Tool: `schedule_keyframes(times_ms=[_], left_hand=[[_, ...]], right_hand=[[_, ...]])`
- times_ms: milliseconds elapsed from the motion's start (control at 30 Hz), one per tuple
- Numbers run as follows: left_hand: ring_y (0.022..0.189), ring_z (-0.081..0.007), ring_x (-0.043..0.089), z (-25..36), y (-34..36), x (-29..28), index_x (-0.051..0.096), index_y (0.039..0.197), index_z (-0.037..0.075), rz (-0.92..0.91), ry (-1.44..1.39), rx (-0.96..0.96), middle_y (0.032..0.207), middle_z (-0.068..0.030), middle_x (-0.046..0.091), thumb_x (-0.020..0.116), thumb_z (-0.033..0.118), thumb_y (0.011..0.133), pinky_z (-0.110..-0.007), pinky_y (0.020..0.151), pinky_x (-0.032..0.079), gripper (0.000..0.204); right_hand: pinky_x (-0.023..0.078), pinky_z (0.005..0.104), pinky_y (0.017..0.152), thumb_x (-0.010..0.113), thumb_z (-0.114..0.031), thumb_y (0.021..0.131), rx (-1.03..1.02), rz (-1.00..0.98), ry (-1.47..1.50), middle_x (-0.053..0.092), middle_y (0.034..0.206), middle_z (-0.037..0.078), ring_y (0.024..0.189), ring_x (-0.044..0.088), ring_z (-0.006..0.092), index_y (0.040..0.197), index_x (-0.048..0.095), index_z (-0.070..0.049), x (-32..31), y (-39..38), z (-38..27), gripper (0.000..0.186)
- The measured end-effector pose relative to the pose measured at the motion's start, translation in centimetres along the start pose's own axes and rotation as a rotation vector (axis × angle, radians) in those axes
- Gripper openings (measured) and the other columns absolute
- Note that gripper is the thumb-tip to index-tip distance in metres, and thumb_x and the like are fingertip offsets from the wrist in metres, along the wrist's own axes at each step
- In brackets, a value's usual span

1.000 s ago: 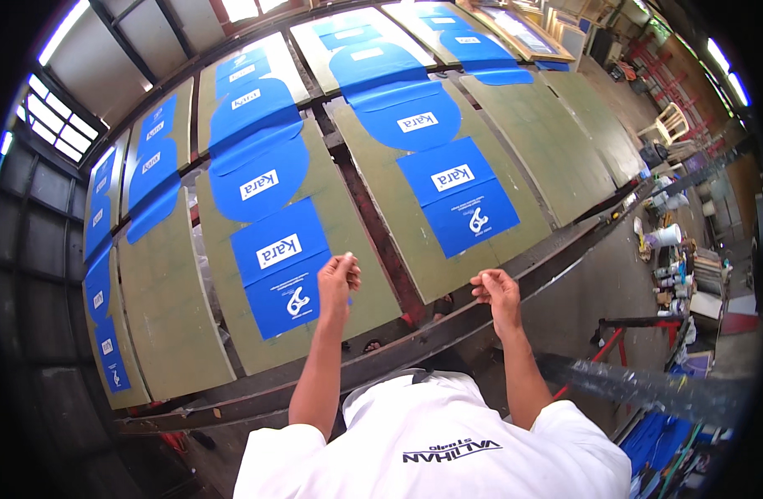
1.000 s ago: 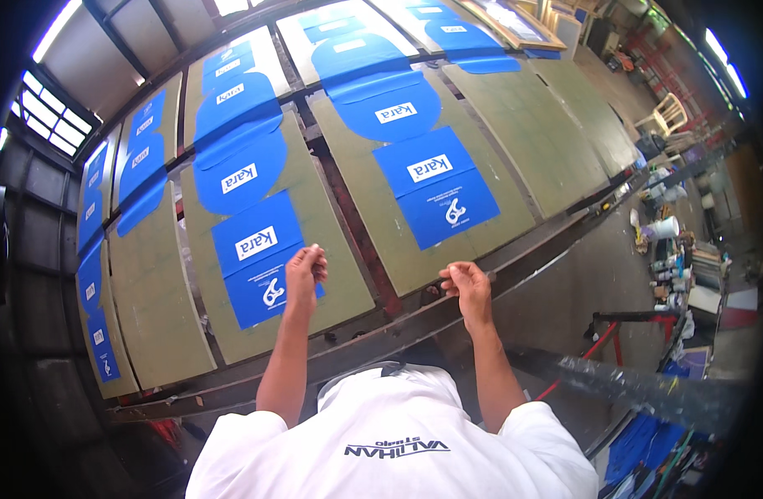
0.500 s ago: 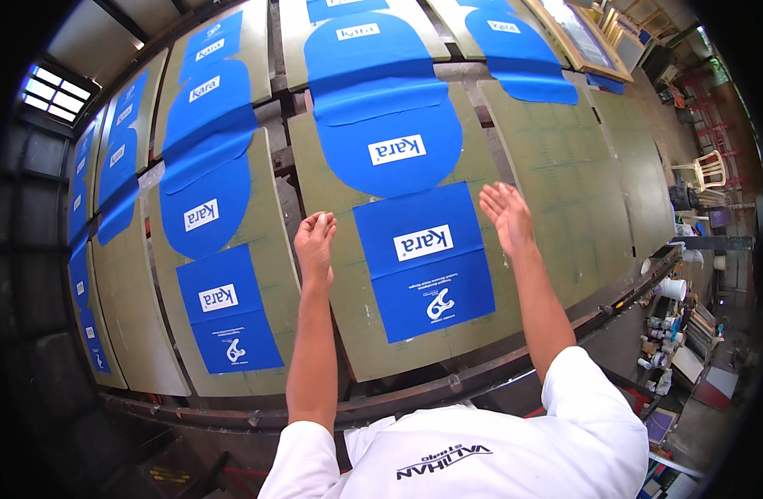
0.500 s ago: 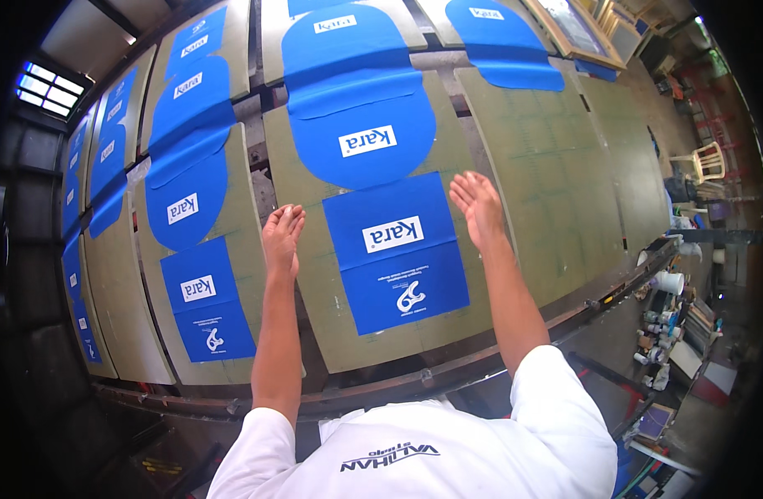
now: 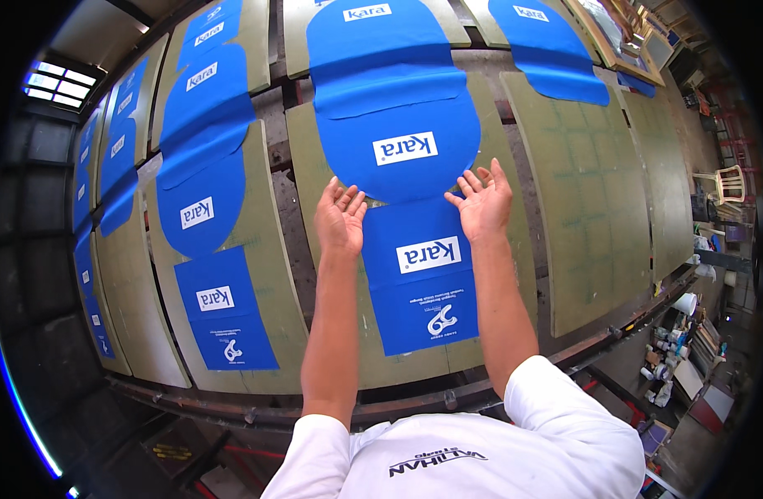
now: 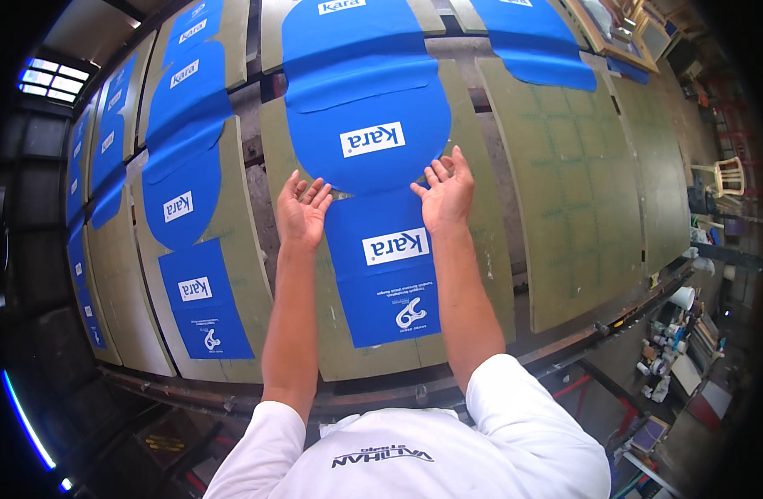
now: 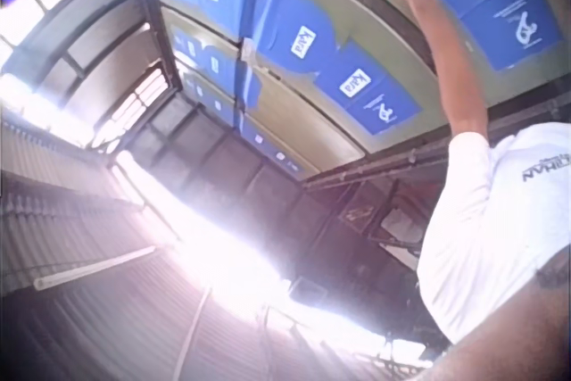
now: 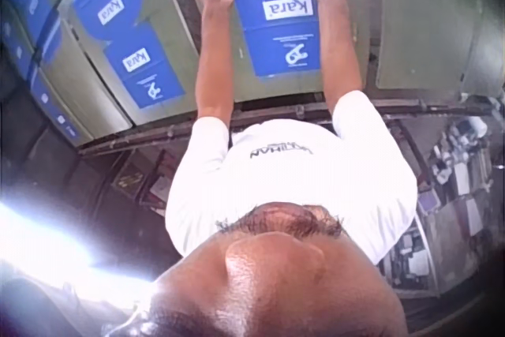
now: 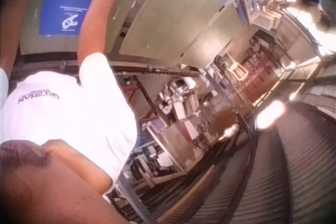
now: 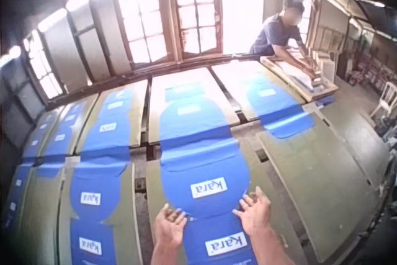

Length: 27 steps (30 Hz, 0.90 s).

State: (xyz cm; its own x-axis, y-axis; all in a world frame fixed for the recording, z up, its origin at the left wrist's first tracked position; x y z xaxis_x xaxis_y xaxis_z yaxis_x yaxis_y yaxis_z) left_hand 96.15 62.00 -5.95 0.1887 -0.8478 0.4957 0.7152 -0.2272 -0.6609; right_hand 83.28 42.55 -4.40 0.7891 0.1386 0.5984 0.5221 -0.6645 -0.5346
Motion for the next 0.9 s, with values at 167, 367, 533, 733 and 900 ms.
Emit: schedule_keyframes(times_ms=[167, 367, 533, 733, 900], left_hand=[[0.124, -0.0462, 0.044, -0.5, 0.7, 0.5, 0.035, 0.117, -0.003, -0.004, -0.007, 0.028, 0.118, -0.0265, 0.044, 0.067, 0.027, 0.088, -0.053, 0.109, 0.035, 0.053], [0.102, -0.0359, 0.061, -0.9, 0.7, 1.2, 0.039, 0.119, -0.007, 0.075, 0.135, 0.099, 0.115, -0.0246, 0.048, 0.066, 0.023, 0.089, -0.041, 0.087, 0.053, 0.051], [0.068, -0.0251, 0.068, -0.9, 1.8, 1.3, 0.050, 0.106, -0.008, 0.086, 0.506, 0.139, 0.092, -0.0198, 0.061, 0.065, 0.021, 0.089, -0.030, 0.056, 0.056, 0.037], [0.050, -0.0212, 0.066, -0.1, 3.4, 1.0, 0.058, 0.070, -0.005, 0.038, 1.039, 0.239, 0.061, -0.0172, 0.065, 0.066, 0.019, 0.087, -0.029, 0.044, 0.052, 0.030], [0.047, -0.0189, 0.063, 0.2, 4.3, 2.3, 0.062, 0.075, -0.005, 0.026, 1.303, 0.275, 0.064, -0.0135, 0.066, 0.064, 0.017, 0.086, -0.028, 0.042, 0.049, 0.025]], right_hand=[[0.022, 0.0632, 0.108, 0.059, -0.040, 0.091, -0.031, 0.094, 0.032, 0.016, 0.145, 0.036, 0.142, 0.011, 0.0469, 0.130, 0.029, 0.006, 0.5, 0.4, 0.4, 0.067], [0.051, 0.0396, 0.079, 0.062, -0.026, 0.092, -0.096, 0.136, -0.218, 0.049, 0.124, 0.023, 0.101, 0.063, 0.0310, 0.118, 0.039, -0.002, -0.5, 2.4, 1.1, 0.042], [0.049, 0.0254, 0.050, 0.067, -0.019, 0.088, -0.140, 0.172, -0.574, 0.063, 0.098, 0.017, 0.065, 0.068, 0.0200, 0.112, 0.042, -0.002, -0.3, 3.4, 1.1, 0.039], [0.048, 0.0254, 0.045, 0.071, -0.023, 0.084, -0.211, 0.170, -1.049, 0.064, 0.069, 0.011, 0.054, 0.065, 0.0149, 0.094, 0.059, 0.002, -0.7, 4.5, -0.4, 0.030], [0.046, 0.0250, 0.045, 0.069, -0.021, 0.084, -0.162, 0.056, -1.216, 0.063, 0.061, 0.008, 0.050, 0.061, 0.0122, 0.079, 0.065, 0.000, -1.5, 6.9, -0.9, 0.022]])
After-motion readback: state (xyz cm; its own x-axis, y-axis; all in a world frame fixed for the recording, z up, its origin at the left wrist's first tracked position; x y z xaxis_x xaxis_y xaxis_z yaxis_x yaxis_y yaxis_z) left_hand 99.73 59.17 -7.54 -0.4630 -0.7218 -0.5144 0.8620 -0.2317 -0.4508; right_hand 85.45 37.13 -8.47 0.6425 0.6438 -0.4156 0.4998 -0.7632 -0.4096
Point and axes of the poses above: each hand's wrist, its own y-axis towards the middle knuckle, its own x-axis out of the palm, z = x × y, the point moved 2 cm from there along y, towards the middle knuckle
